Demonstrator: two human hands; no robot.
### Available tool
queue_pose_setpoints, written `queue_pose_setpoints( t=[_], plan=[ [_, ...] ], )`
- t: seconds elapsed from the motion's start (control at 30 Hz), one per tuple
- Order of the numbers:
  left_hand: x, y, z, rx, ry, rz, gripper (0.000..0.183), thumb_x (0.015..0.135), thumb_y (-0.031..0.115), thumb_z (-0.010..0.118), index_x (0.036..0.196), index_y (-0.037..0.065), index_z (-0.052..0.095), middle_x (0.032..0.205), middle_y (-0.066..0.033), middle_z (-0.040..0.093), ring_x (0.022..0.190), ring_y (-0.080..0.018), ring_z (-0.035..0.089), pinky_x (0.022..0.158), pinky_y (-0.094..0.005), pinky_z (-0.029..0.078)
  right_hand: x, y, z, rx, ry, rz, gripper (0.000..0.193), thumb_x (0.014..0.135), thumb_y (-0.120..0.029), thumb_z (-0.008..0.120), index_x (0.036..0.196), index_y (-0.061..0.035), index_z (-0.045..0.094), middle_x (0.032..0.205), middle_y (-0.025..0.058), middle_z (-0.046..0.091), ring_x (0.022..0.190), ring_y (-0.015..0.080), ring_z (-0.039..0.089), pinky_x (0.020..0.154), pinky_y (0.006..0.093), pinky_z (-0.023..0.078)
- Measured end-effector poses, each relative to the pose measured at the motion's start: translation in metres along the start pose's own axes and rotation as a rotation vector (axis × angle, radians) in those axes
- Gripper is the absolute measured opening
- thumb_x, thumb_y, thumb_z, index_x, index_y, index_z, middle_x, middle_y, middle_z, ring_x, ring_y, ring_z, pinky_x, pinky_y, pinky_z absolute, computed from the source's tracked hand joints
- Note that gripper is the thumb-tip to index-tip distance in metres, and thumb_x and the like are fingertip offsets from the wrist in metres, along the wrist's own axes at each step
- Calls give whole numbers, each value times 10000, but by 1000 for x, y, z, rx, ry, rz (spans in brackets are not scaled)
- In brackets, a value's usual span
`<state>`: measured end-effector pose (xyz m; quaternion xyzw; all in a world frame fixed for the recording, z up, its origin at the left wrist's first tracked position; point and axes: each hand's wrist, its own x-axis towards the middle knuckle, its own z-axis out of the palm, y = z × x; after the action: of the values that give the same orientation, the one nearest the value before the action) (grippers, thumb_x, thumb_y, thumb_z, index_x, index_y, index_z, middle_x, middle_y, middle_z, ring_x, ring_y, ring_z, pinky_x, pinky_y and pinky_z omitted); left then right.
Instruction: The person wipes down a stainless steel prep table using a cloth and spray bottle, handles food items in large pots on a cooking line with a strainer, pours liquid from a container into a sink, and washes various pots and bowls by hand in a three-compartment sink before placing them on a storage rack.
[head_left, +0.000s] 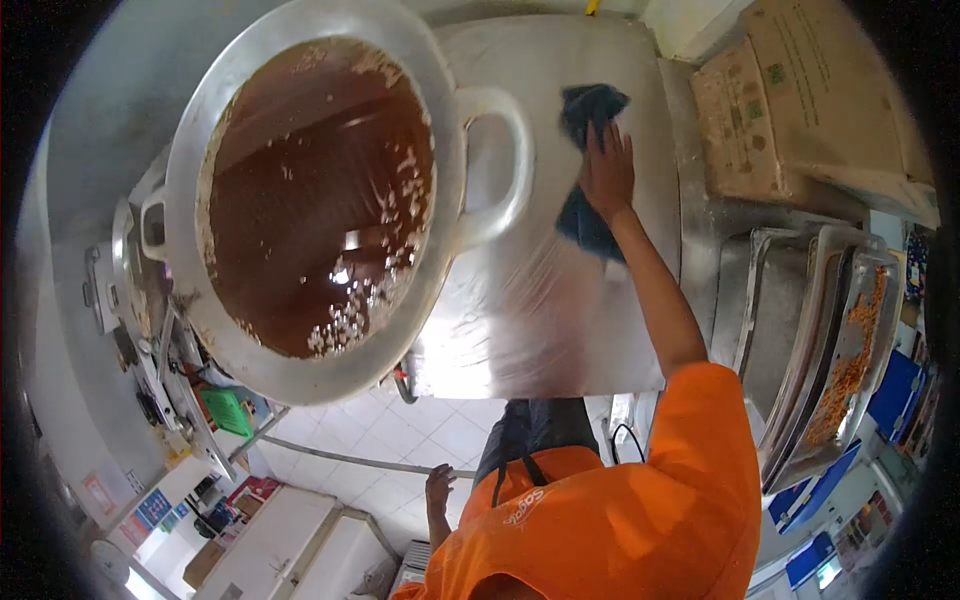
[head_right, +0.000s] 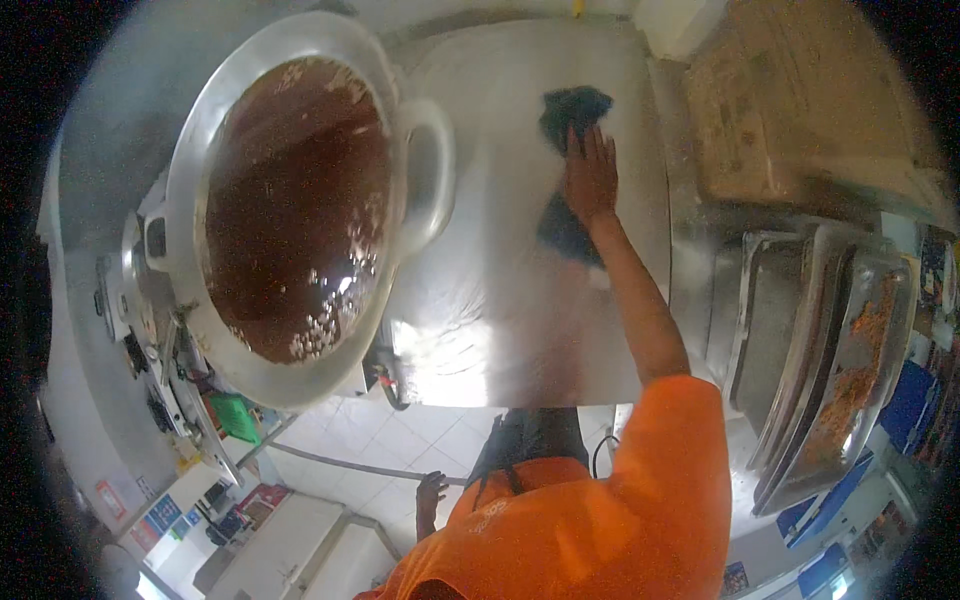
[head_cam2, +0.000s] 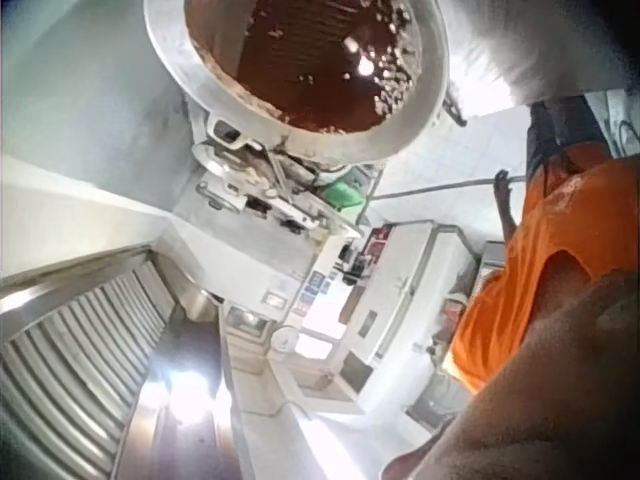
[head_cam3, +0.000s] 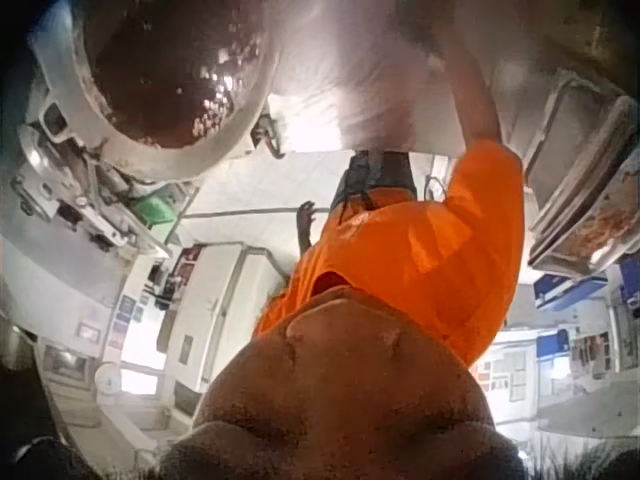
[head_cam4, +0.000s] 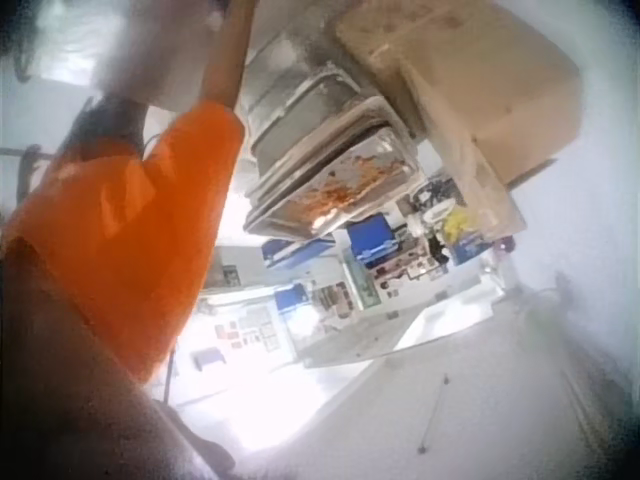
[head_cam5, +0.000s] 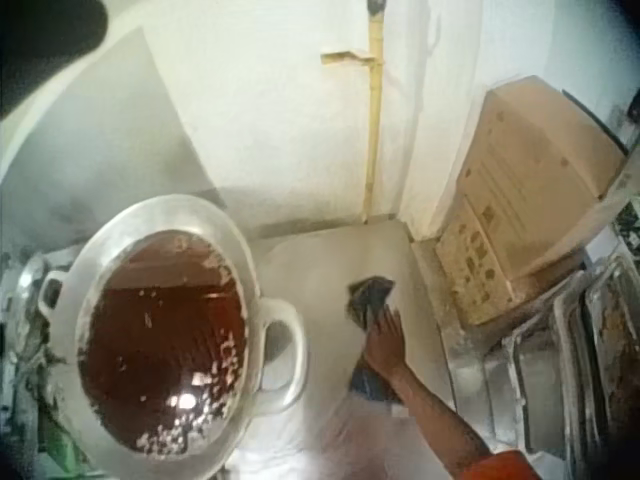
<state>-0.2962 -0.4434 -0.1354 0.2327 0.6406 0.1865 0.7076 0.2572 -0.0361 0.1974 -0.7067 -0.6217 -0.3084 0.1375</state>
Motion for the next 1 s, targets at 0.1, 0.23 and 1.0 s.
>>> queue_pose_setpoints(
  t=[0.1, 0.23, 1.0],
  plan=[
    [23, 5, 0, -65, 8, -10, 376, 858, 134, 470, 1226, 140, 548, 1189, -62, 621, 944, -230, 615, 756, -433, 431, 23, -67, 35, 254, 3, 61, 405, 808, -111, 551, 1190, 25, 549, 1247, 244, 523, 1185, 391, 465, 1080, 504, 267],
    [48, 48, 10, 171, -11, 192, 408, 845, 92, 388, 1222, 104, 544, 1157, -83, 632, 957, -210, 623, 685, -307, 473, -78, -219, 15, 619, -302, -148, 443, 732, -55, 541, 1171, -74, 599, 1275, 179, 531, 1205, 340, 468, 1088, 483, 282],
    [73, 44, -21, -110, 145, 142, 385, 901, 280, 525, 1266, 160, 501, 1223, -56, 601, 947, -227, 623, 752, -417, 453, -127, -99, 99, 570, -228, -215, 649, 698, 64, 508, 1315, -136, 520, 1343, 144, 491, 1302, 310, 395, 1094, 429, 315]
  ],
)
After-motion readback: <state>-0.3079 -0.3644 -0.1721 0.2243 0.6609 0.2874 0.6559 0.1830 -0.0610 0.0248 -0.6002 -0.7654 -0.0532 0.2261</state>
